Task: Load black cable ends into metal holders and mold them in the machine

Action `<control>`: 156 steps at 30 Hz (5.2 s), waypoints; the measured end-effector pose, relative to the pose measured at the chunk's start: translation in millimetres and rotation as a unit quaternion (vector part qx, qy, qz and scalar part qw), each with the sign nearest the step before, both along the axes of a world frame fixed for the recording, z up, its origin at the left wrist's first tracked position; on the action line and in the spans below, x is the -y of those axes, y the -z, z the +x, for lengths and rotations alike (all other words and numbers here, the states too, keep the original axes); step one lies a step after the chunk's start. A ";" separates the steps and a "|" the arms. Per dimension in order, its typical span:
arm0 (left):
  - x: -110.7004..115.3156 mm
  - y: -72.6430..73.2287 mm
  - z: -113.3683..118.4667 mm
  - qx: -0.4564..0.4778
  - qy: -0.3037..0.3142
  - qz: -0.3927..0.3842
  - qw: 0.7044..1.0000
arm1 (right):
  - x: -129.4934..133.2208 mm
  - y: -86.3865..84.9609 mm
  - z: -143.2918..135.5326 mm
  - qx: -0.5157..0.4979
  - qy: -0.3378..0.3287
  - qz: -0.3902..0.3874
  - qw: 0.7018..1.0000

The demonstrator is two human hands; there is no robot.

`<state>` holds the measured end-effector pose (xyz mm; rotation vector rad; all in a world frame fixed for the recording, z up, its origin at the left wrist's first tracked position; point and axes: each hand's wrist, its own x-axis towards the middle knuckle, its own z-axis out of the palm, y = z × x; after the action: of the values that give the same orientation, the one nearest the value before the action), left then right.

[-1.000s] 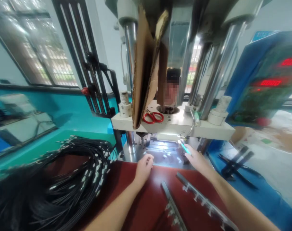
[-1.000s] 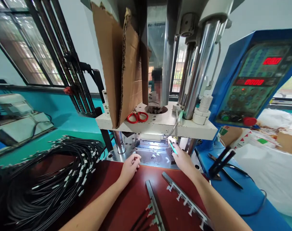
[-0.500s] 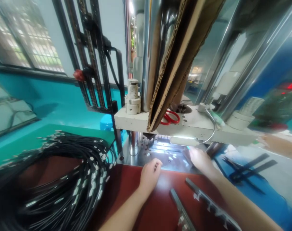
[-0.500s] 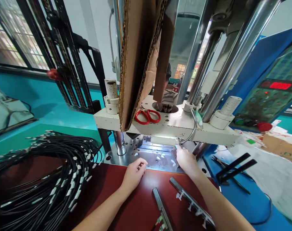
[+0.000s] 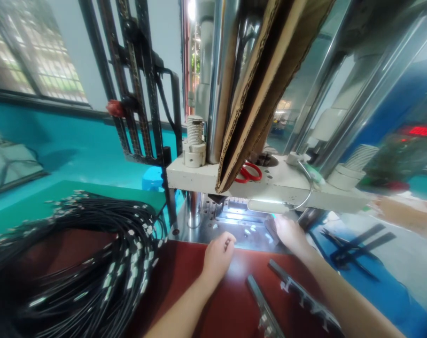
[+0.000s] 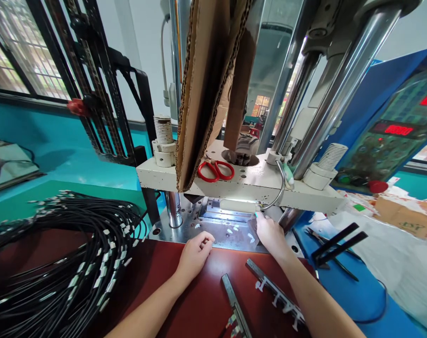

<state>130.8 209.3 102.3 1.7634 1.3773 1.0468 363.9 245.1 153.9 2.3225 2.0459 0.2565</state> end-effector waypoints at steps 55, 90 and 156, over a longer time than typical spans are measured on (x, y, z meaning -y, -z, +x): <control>2.3 -2.2 0.3 -0.025 -0.003 -0.014 1.000 | 4.1 1.7 -8.1 0.055 -0.036 0.026 0.997; 1.9 -0.6 0.3 -0.029 -0.002 -0.017 0.999 | -4.4 6.6 4.6 0.011 -0.055 0.027 0.998; 0.5 -0.1 -0.6 -0.027 0.003 -0.023 0.999 | -5.1 -3.8 -10.7 -0.040 -0.008 0.001 0.999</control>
<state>130.2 208.8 102.4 1.7732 1.4165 0.9624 353.2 250.1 157.7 2.3561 2.1022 0.1689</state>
